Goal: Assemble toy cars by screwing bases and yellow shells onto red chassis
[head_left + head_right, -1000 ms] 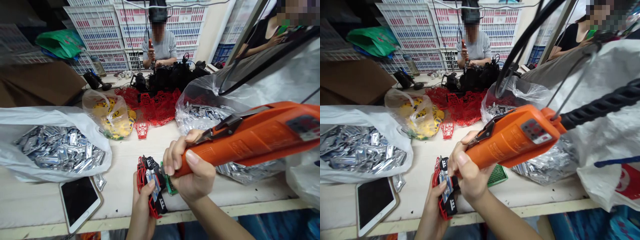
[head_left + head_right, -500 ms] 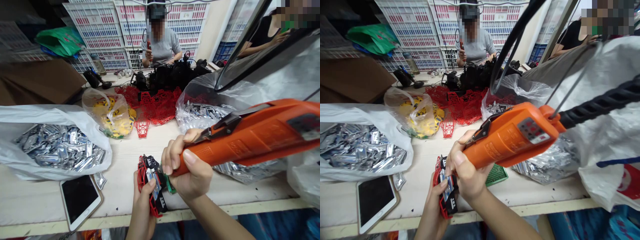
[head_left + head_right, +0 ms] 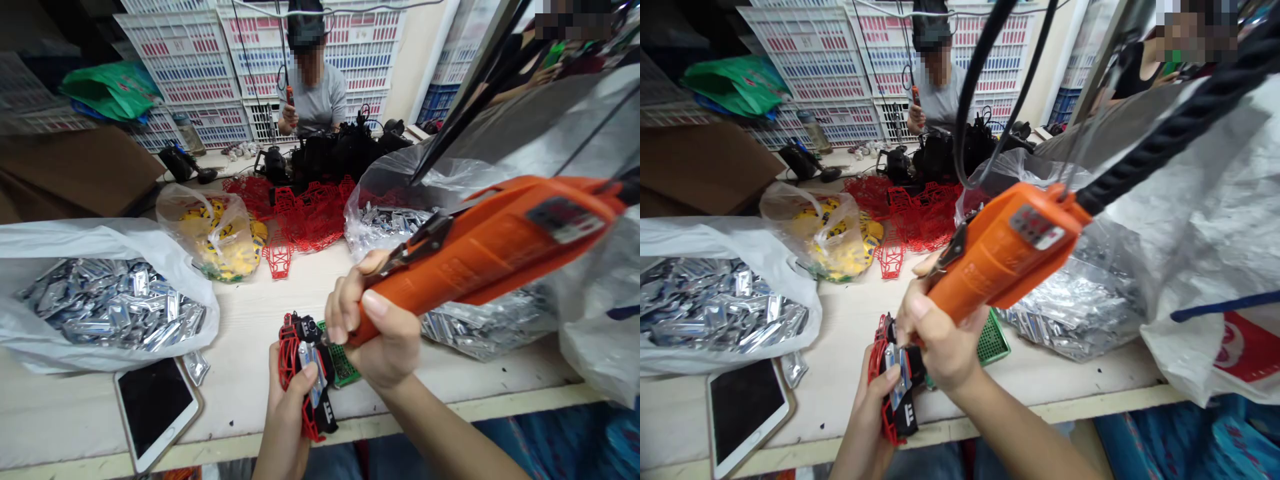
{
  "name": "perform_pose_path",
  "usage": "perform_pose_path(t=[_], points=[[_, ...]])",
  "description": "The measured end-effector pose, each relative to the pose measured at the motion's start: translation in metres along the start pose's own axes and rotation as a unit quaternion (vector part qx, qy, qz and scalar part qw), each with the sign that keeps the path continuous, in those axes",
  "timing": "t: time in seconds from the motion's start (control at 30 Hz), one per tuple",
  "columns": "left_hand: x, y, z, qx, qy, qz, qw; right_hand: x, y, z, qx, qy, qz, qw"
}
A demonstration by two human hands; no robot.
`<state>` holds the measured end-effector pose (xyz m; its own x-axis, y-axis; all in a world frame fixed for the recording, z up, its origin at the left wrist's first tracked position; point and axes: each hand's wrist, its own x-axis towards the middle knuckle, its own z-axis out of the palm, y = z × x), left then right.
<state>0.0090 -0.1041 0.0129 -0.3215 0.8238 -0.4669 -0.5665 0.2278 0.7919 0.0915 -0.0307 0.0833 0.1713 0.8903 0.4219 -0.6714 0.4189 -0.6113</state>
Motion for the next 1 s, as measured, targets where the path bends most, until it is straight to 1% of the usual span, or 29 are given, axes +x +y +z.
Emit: perform_pose_path(t=[0.1, 0.2, 0.3, 0.4, 0.53, 0.63, 0.83, 0.93, 1.0], points=[[0.000, 0.001, 0.002, 0.010, 0.010, 0.001, 1.000, 0.010, -0.016, -0.024, -0.075, 0.033, -0.046, 0.996], [-0.001, 0.004, 0.006, -0.005, 0.028, -0.013, 1.000, 0.019, -0.023, -0.055, -0.161, 0.084, -0.082, 0.980], [-0.003, 0.006, 0.008, -0.004, 0.031, -0.010, 0.999, 0.022, -0.020, -0.082, -0.204, 0.103, -0.087, 0.970], [-0.003, 0.006, 0.007, 0.003, 0.033, -0.008, 0.999, 0.022, -0.013, -0.096, -0.222, 0.102, -0.076, 0.967], [0.000, 0.004, 0.002, 0.012, 0.050, -0.015, 0.999, 0.021, -0.005, -0.101, -0.237, 0.093, -0.055, 0.966], [0.003, 0.003, -0.001, -0.005, 0.067, -0.022, 0.997, 0.021, -0.004, -0.101, -0.234, 0.091, -0.043, 0.967], [0.006, 0.001, -0.002, -0.016, 0.068, -0.013, 0.997, 0.020, -0.004, -0.098, -0.227, 0.105, -0.032, 0.968], [0.008, 0.000, -0.003, -0.013, 0.068, -0.011, 0.998, 0.021, -0.011, -0.091, -0.225, 0.115, -0.045, 0.967], [0.009, 0.000, -0.004, -0.011, 0.065, -0.009, 0.998, 0.021, -0.020, -0.079, -0.214, 0.129, -0.067, 0.966]])
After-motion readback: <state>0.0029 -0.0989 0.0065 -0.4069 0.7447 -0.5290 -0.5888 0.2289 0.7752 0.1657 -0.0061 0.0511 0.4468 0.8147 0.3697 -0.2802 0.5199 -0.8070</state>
